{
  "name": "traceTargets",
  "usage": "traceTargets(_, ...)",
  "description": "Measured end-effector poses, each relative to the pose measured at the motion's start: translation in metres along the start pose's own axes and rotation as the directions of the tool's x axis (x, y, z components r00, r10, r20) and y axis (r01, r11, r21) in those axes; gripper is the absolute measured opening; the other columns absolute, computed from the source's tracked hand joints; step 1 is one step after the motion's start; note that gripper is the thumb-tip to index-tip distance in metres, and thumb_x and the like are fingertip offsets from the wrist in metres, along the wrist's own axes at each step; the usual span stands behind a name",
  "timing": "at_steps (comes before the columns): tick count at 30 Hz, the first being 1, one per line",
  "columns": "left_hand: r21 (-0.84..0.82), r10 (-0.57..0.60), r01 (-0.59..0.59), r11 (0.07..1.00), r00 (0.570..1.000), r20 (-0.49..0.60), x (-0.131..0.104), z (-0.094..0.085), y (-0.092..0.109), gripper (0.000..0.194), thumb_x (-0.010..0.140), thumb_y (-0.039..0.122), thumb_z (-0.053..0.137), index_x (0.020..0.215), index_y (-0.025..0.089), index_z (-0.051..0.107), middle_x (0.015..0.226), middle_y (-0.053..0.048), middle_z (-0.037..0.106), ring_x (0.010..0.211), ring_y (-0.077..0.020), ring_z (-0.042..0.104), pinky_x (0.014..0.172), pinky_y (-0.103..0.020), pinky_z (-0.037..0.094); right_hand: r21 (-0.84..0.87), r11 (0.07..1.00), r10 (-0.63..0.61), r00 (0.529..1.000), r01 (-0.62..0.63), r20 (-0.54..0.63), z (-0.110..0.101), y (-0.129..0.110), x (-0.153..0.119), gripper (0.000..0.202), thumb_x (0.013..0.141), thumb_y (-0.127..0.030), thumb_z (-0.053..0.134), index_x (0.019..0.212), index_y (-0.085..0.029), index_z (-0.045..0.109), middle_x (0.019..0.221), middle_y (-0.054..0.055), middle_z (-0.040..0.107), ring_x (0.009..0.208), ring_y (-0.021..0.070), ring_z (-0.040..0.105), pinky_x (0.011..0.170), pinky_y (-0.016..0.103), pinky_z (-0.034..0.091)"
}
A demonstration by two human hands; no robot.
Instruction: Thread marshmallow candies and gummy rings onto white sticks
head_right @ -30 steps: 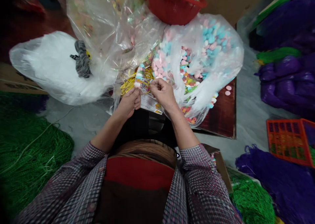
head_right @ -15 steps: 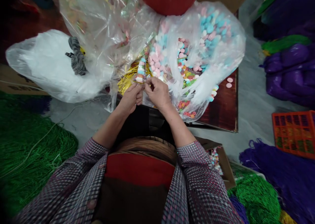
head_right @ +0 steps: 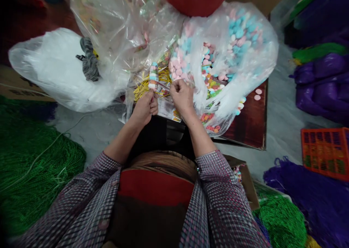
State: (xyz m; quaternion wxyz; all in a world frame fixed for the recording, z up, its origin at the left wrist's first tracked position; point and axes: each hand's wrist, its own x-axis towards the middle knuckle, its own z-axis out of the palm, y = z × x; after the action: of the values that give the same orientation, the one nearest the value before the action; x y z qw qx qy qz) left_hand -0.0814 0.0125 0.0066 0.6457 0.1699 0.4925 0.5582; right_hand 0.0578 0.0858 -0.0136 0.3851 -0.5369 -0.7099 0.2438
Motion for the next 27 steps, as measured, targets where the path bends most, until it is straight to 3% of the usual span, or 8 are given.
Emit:
traceTargets(3, 0.009, 0.01, -0.01, 1.0, 1.0, -0.028, -0.001, 0.0, 0.001, 0.042, 0.107, 0.048, 0.051, 0.076, 0.02, 0.05, 0.048, 0.013, 0.027, 0.035, -0.0023, 0.02, 0.038, -0.017, 0.017, -0.102, 0.992, -0.077, 0.997, 0.074, -0.024, -0.003, 0.004, 0.004, 0.012, 0.091, -0.027, 0.059, 0.096, -0.021, 0.069, 0.099, 0.009, 0.076, 0.092, 0.0232, 0.07, 0.093, 0.041, 0.056)
traceTargets(5, 0.015, 0.03, -0.029, 0.999, 0.999, -0.035, -0.001, 0.0, 0.0, 0.041, 0.106, 0.048, 0.054, 0.075, 0.021, 0.049, 0.047, 0.012, 0.027, 0.035, -0.0022, 0.02, 0.038, -0.018, 0.016, -0.035, 0.995, -0.095, 0.995, 0.095, 0.017, -0.007, -0.004, -0.005, 0.022, 0.095, -0.033, 0.059, 0.11, -0.023, 0.072, 0.108, 0.008, 0.077, 0.093, 0.0228, 0.071, 0.092, 0.041, 0.058)
traceTargets(9, 0.021, 0.091, -0.091, 0.996, 0.996, 0.014, 0.0, 0.002, -0.008, 0.04, 0.108, 0.038, 0.052, 0.073, 0.022, 0.042, 0.047, 0.012, 0.026, 0.034, -0.0025, 0.02, 0.038, -0.018, 0.016, 0.108, 0.993, -0.052, 0.989, 0.037, 0.135, -0.01, -0.028, -0.034, 0.021, 0.091, -0.035, 0.067, 0.105, -0.023, 0.078, 0.097, 0.003, 0.079, 0.085, 0.0202, 0.071, 0.086, 0.037, 0.059)
traceTargets(13, 0.069, 0.116, -0.12, 0.99, 0.991, 0.063, -0.002, 0.006, -0.013, 0.039, 0.108, 0.036, 0.053, 0.073, 0.022, 0.041, 0.048, 0.012, 0.027, 0.035, -0.003, 0.022, 0.038, -0.018, 0.016, 0.179, 0.984, 0.005, 0.999, -0.015, 0.054, -0.009, -0.035, -0.049, 0.016, 0.09, -0.031, 0.067, 0.089, -0.022, 0.08, 0.088, 0.003, 0.079, 0.079, 0.0173, 0.069, 0.08, 0.033, 0.057)
traceTargets(19, 0.096, 0.118, -0.121, 0.988, 0.992, 0.032, -0.016, 0.016, -0.009, 0.042, 0.11, 0.031, 0.046, 0.07, 0.021, 0.04, 0.048, 0.011, 0.024, 0.037, -0.0027, 0.019, 0.039, -0.018, 0.017, 0.17, 0.985, 0.034, 0.998, -0.025, -0.052, -0.012, -0.043, -0.053, 0.017, 0.087, -0.026, 0.066, 0.074, -0.021, 0.076, 0.072, 0.0, 0.073, 0.066, 0.0144, 0.061, 0.07, 0.03, 0.052)
traceTargets(24, 0.058, 0.13, -0.133, 0.989, 0.99, 0.054, -0.016, 0.013, -0.009, 0.044, 0.102, 0.042, 0.063, 0.069, 0.021, 0.044, 0.051, 0.01, 0.022, 0.038, -0.0015, 0.017, 0.039, -0.02, 0.013, 0.251, 0.968, 0.014, 1.0, -0.009, -0.015, -0.018, -0.044, -0.057, 0.015, 0.086, -0.029, 0.068, 0.076, -0.024, 0.079, 0.078, 0.001, 0.076, 0.075, 0.0167, 0.066, 0.076, 0.032, 0.055)
traceTargets(27, 0.041, 0.099, -0.102, 0.994, 0.993, 0.069, -0.015, 0.013, -0.01, 0.045, 0.106, 0.045, 0.055, 0.069, 0.021, 0.046, 0.047, 0.011, 0.021, 0.036, -0.0015, 0.015, 0.038, -0.018, 0.014, 0.387, 0.915, 0.106, 0.993, -0.116, 0.046, -0.021, -0.042, -0.059, 0.015, 0.083, -0.036, 0.072, 0.078, -0.024, 0.079, 0.075, -0.001, 0.073, 0.07, 0.0144, 0.062, 0.069, 0.029, 0.052)
